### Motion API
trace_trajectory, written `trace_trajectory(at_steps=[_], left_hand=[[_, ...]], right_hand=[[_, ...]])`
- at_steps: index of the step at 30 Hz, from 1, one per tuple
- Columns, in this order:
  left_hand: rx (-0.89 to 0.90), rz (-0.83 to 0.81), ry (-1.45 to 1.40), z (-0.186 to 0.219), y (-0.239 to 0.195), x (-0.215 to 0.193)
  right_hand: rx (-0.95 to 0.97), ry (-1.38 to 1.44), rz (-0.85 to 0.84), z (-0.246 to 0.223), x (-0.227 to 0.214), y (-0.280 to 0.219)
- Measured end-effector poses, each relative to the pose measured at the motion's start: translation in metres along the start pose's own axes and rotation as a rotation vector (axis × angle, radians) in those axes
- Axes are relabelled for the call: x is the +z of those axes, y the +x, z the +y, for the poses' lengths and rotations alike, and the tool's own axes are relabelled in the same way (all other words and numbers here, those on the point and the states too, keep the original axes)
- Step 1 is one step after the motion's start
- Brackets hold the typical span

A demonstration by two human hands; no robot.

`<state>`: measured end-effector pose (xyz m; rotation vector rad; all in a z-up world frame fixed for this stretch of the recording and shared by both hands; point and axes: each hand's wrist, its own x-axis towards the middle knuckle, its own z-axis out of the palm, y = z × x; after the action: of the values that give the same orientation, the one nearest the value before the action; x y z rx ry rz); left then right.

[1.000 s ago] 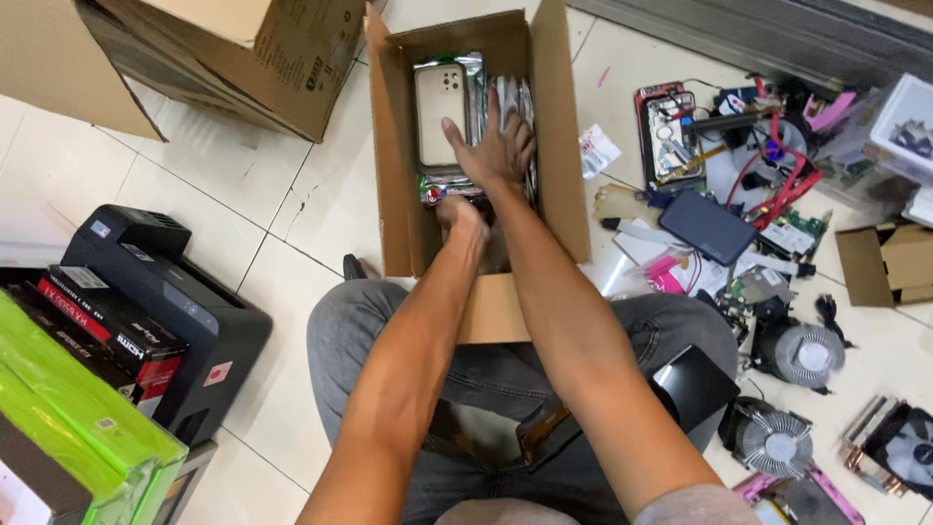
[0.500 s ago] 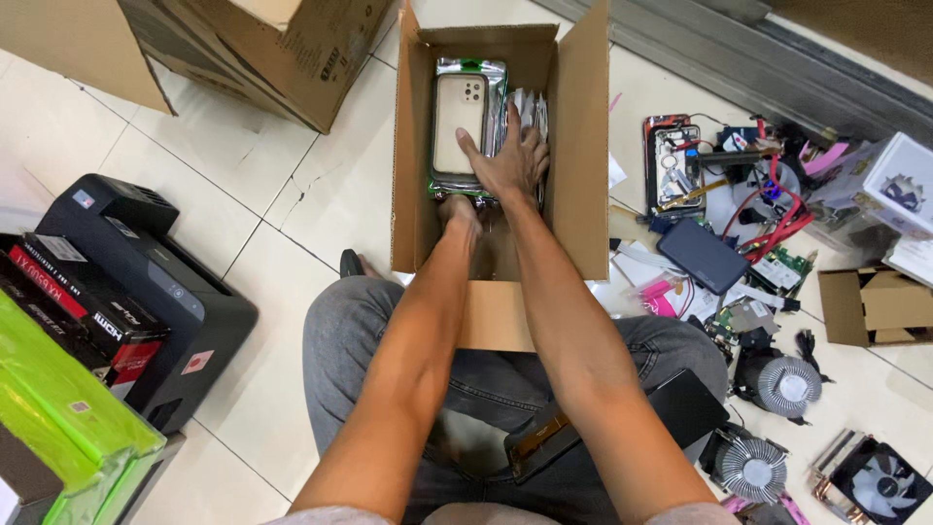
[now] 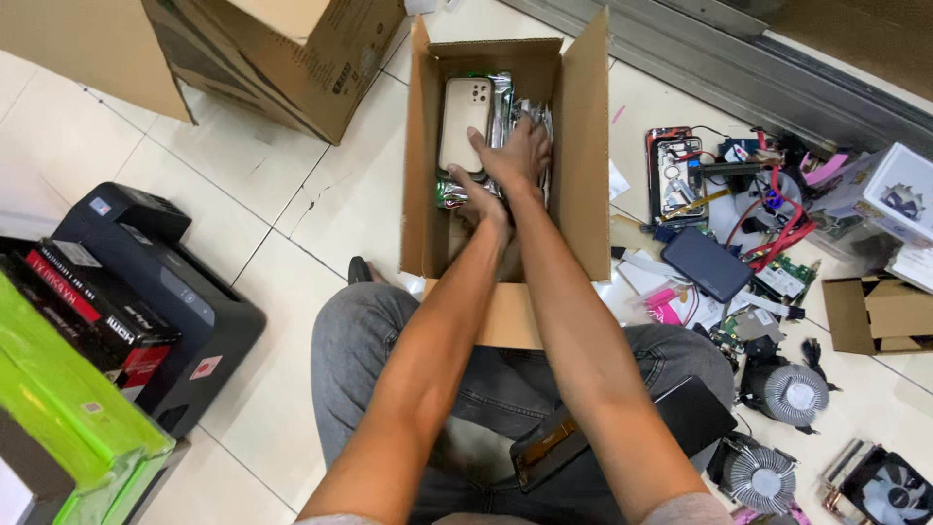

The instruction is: The person sits on the floor and organizes various electronic components and accessories into a cardboard box. They handle items such as phone cases, small circuit boards, and packaged parts, placing them into the box or arranging them on the floor.

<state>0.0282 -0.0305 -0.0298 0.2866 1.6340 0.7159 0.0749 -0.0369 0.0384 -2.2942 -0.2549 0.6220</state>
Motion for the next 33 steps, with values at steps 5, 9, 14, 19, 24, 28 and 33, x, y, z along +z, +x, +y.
trace_trajectory(at_steps=[5, 9, 14, 19, 24, 28, 33], left_hand=[[-0.049, -0.225, -0.029, 0.022, -0.006, 0.018], [-0.207, -0.111, 0.141, 0.034, -0.013, 0.016], [-0.198, -0.012, 0.143, 0.036, -0.004, 0.026], [-0.149, 0.042, 0.069, 0.023, -0.001, 0.043], [-0.119, 0.081, 0.171, 0.019, 0.001, 0.044], [-0.067, 0.121, 0.073, 0.022, -0.004, 0.044], [-0.150, -0.053, 0.223, 0.038, -0.004, 0.026]], right_hand=[[-0.080, 0.043, 0.050, -0.018, 0.003, 0.008], [0.028, 0.014, 0.062, -0.033, 0.012, 0.044], [0.040, -0.224, -0.082, -0.038, 0.015, 0.073], [0.113, -0.324, -0.153, -0.042, 0.012, 0.102], [0.091, -0.334, -0.116, -0.029, 0.022, 0.115], [0.008, -0.233, -0.020, -0.020, 0.025, 0.106], [-0.004, -0.179, -0.009, -0.029, 0.022, 0.086]])
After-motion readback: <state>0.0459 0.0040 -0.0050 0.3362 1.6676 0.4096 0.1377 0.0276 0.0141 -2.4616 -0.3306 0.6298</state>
